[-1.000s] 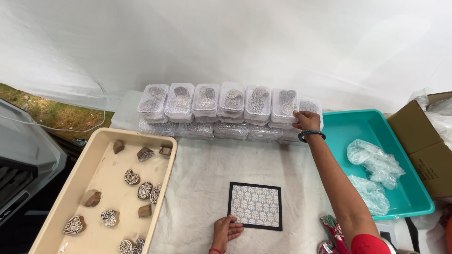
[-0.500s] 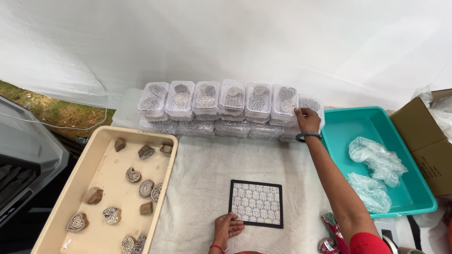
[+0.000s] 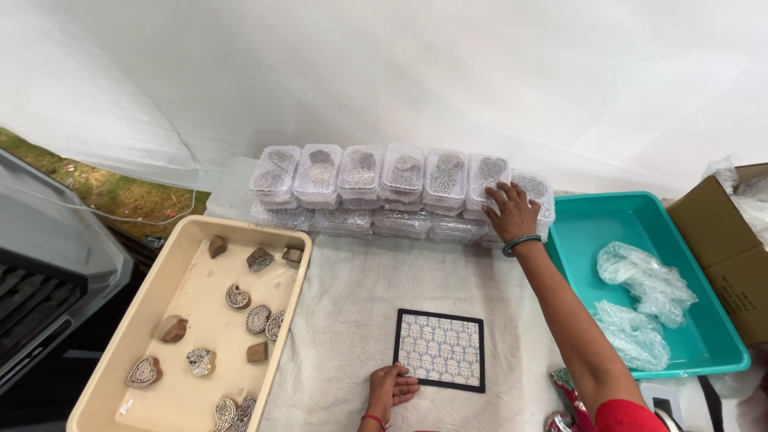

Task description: The person wipes a small decorative metal piece with a cloth, places it into a clear plastic container, and then wraps the container in bubble wrap. The person handles the items on a table covered with a white cloth, surrounded by stacks of similar packaged items.

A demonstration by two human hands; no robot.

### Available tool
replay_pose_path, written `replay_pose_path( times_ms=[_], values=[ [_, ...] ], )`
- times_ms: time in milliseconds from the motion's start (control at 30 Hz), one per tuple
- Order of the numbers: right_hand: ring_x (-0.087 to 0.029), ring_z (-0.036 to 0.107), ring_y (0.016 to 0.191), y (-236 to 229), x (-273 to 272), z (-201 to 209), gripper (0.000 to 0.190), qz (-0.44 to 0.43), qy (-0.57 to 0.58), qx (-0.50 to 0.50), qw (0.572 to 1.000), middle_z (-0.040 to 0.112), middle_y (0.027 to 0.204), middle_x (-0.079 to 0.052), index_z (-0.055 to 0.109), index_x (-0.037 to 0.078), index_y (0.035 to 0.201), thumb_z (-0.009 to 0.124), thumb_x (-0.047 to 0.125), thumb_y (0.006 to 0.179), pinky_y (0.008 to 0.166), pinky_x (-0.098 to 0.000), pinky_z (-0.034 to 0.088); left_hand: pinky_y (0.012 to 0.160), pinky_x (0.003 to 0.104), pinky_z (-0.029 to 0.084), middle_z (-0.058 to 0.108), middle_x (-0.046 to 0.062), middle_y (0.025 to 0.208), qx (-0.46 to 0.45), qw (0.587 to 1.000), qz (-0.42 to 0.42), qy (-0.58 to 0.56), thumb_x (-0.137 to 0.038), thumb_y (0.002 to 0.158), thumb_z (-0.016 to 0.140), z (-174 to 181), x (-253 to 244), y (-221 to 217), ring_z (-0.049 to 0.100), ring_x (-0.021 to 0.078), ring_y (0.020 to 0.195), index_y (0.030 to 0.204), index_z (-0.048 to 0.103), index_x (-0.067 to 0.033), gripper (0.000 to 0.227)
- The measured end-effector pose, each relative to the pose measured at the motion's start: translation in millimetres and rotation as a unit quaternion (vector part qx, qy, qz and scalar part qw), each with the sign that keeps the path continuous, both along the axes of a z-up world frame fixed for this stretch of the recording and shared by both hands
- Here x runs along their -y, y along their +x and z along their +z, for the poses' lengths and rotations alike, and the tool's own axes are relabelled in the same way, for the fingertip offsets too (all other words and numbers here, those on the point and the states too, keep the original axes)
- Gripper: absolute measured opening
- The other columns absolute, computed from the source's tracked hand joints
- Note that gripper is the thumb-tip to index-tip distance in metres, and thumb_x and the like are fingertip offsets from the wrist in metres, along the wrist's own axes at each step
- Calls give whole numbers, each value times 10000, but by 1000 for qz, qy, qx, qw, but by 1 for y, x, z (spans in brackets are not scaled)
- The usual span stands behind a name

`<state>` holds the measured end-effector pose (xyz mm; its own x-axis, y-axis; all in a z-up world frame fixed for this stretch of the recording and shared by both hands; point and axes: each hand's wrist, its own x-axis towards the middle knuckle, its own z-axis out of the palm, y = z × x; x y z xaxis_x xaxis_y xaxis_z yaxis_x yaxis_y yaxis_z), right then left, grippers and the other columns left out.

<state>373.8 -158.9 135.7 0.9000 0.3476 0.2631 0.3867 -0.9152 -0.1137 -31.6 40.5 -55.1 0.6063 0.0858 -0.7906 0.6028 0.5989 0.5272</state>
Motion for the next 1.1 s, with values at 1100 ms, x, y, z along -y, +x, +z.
replay_pose_path(
  times_ms=[1100],
  values=[
    [-288, 392, 1535, -354, 68, -196, 548, 177, 89, -82, 977, 500, 1622, -70, 626, 182, 1446, 573, 478, 988, 1200, -538, 263, 698, 249, 517, 756, 38, 996, 85, 935, 265, 220, -218, 977, 620, -29, 2, -236, 681, 109, 830, 1129, 703, -82, 221]
  ],
)
